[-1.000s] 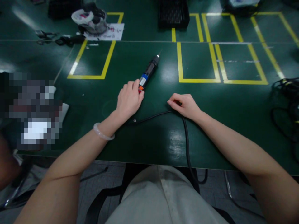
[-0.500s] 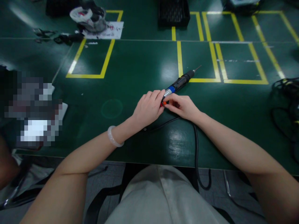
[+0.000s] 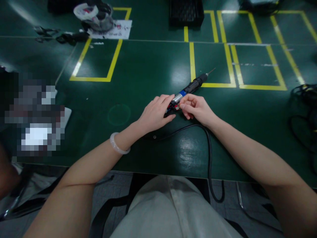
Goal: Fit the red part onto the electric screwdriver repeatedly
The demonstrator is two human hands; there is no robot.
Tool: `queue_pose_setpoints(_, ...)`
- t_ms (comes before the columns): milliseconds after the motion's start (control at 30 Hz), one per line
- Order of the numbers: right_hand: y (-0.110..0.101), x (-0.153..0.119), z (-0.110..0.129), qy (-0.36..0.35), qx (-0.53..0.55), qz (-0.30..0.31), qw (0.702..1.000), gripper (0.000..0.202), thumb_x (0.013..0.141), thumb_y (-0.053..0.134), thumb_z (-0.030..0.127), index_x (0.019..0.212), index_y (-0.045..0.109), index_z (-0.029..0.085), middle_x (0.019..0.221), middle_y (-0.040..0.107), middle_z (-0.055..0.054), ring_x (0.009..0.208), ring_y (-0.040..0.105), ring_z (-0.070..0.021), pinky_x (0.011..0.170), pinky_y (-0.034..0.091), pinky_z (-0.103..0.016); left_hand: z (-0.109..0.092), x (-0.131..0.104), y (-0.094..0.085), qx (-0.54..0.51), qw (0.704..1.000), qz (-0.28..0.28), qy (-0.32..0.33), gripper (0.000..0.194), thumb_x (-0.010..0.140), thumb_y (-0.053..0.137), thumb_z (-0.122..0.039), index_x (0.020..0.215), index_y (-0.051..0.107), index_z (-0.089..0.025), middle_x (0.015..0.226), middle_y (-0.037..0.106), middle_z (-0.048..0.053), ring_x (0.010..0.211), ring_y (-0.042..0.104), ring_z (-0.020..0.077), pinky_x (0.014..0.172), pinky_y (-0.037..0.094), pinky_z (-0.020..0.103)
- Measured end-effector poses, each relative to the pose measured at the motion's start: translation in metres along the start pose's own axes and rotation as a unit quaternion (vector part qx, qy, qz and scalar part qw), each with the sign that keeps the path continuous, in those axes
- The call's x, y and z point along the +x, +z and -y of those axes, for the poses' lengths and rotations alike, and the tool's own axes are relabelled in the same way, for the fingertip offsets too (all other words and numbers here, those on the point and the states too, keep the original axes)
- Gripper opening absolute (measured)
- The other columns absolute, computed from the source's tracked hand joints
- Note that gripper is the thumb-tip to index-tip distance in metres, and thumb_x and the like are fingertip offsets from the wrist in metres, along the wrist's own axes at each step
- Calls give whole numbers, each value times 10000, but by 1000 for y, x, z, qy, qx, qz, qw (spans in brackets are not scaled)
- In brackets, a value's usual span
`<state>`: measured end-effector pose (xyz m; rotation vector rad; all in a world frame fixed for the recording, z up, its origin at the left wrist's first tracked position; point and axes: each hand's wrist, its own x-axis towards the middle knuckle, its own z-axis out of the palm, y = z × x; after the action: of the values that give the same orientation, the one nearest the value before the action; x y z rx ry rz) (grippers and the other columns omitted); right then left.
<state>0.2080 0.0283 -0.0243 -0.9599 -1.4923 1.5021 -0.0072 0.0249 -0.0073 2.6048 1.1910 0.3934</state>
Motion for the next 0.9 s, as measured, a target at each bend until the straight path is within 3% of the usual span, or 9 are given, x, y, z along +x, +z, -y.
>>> queue_pose_setpoints(167, 2, -2, -3, -30, -38, 23, 999, 342, 893, 714, 491, 926, 548, 194, 585, 593, 65, 448, 509, -69, 423, 369, -185, 1, 0, 0, -7, 1000, 7, -8, 682, 930, 637, -367, 1514, 406, -102, 1417, 513, 181, 1228, 517, 347, 1042, 444, 472)
queue_pose_setpoints(267, 2, -6, -5, -90, -132, 27, 987, 265, 950, 644, 445, 970, 541, 202, 624, 584, 62, 493, 534, -83, 489, 418, -202, 1, 0, 0, -8, 1000, 11, -10, 698, 922, 646, -365, 1519, 400, -100, 1427, 505, 183, 1245, 505, 354, 1054, 435, 479)
queue_pose_setpoints(333, 2, -9, -4, -146, -246, 27, 958, 182, 969, 612, 371, 991, 553, 201, 672, 613, 43, 546, 565, -98, 556, 438, -220, 1, 0, 0, -10, 1000, 12, -10, 697, 921, 644, -355, 1521, 398, -101, 1432, 500, 183, 1250, 502, 353, 1059, 433, 478)
queue_pose_setpoints(467, 2, -13, -1, -239, -455, 46, 857, 144, 1019, 510, 301, 1030, 611, 199, 902, 717, -42, 747, 648, -149, 669, 452, -257, 1, 0, 0, -11, 1000, 8, -9, 691, 919, 637, -339, 1518, 399, -89, 1433, 499, 187, 1247, 504, 351, 1058, 437, 477)
queue_pose_setpoints(567, 2, -14, 1, -273, -529, 66, 801, 238, 1055, 431, 291, 1041, 652, 204, 890, 710, -53, 793, 646, -161, 689, 451, -265, 1, 0, 1, -10, 1000, 5, -6, 683, 924, 623, -350, 1519, 400, -101, 1428, 506, 186, 1243, 508, 354, 1050, 442, 483)
queue_pose_setpoints(633, 1, -14, 1, -284, -551, 68, 782, 265, 1059, 416, 279, 1049, 671, 206, 877, 701, -55, 796, 642, -162, 696, 453, -269, 1, 0, 1, -9, 1000, 5, -6, 683, 924, 621, -359, 1520, 404, -106, 1431, 506, 187, 1242, 511, 354, 1051, 442, 483)
queue_pose_setpoints(767, -1, -13, 0, -294, -540, 74, 785, 272, 1056, 435, 300, 1111, 685, 209, 987, 712, -75, 881, 660, -177, 726, 467, -277, 1, 0, 1, -8, 1000, 7, -6, 701, 913, 632, -361, 1517, 405, -86, 1435, 501, 191, 1252, 506, 356, 1060, 439, 481)
queue_pose_setpoints(900, -2, -15, 2, -283, -515, 75, 805, 269, 1033, 458, 305, 1094, 702, 206, 955, 706, -73, 861, 653, -182, 710, 457, -282, 1, 0, 0, -11, 1000, 6, -4, 695, 923, 627, -384, 1519, 404, -104, 1433, 499, 189, 1254, 507, 357, 1054, 442, 484)
